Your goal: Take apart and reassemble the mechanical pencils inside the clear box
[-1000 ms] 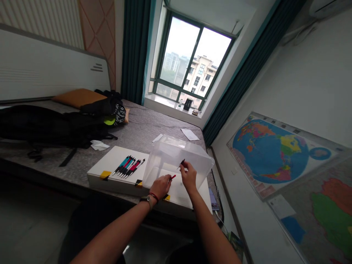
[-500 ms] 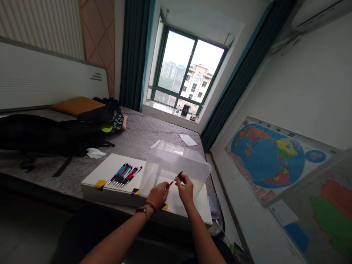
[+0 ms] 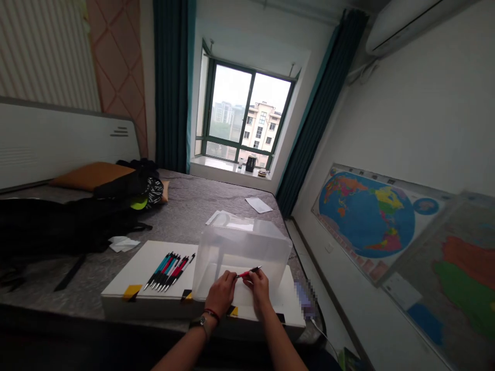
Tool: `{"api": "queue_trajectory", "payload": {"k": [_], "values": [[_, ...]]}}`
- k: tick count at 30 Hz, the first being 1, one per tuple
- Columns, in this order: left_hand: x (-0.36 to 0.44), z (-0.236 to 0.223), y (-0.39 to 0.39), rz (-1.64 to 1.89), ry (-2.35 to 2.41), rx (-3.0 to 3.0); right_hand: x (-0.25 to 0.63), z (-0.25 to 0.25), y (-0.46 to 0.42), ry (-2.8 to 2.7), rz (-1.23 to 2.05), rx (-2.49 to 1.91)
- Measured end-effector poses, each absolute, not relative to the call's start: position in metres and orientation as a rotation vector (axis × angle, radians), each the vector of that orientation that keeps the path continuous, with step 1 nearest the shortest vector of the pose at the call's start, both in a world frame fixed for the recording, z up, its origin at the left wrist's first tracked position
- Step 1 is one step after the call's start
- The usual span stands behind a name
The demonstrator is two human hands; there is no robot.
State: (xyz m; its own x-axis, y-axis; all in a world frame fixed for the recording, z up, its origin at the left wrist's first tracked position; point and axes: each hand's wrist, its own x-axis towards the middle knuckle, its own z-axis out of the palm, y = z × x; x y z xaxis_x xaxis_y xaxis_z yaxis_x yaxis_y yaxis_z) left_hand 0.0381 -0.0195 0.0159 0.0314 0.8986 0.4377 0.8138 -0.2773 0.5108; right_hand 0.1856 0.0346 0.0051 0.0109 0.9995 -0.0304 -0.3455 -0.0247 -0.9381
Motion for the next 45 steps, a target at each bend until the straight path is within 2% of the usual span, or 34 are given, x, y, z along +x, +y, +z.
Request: {"api": "queue_trajectory", "payload": {"k": [20, 37, 45], "values": [[0.041, 0.009, -0.015, 1.039, 1.823, 2.241, 0.198, 0.014, 0.035, -0.786, 1.602, -0.860], [0.042, 0.011, -0.018, 1.020, 1.820, 2.235, 0.200, 0.024, 0.025, -0.774, 1.588, -0.797], [0.038, 0.001, -0.014, 1.075, 1.780, 2.223, 0.194, 0.009, 0.034, -0.770, 1.502, -0.878]]}}
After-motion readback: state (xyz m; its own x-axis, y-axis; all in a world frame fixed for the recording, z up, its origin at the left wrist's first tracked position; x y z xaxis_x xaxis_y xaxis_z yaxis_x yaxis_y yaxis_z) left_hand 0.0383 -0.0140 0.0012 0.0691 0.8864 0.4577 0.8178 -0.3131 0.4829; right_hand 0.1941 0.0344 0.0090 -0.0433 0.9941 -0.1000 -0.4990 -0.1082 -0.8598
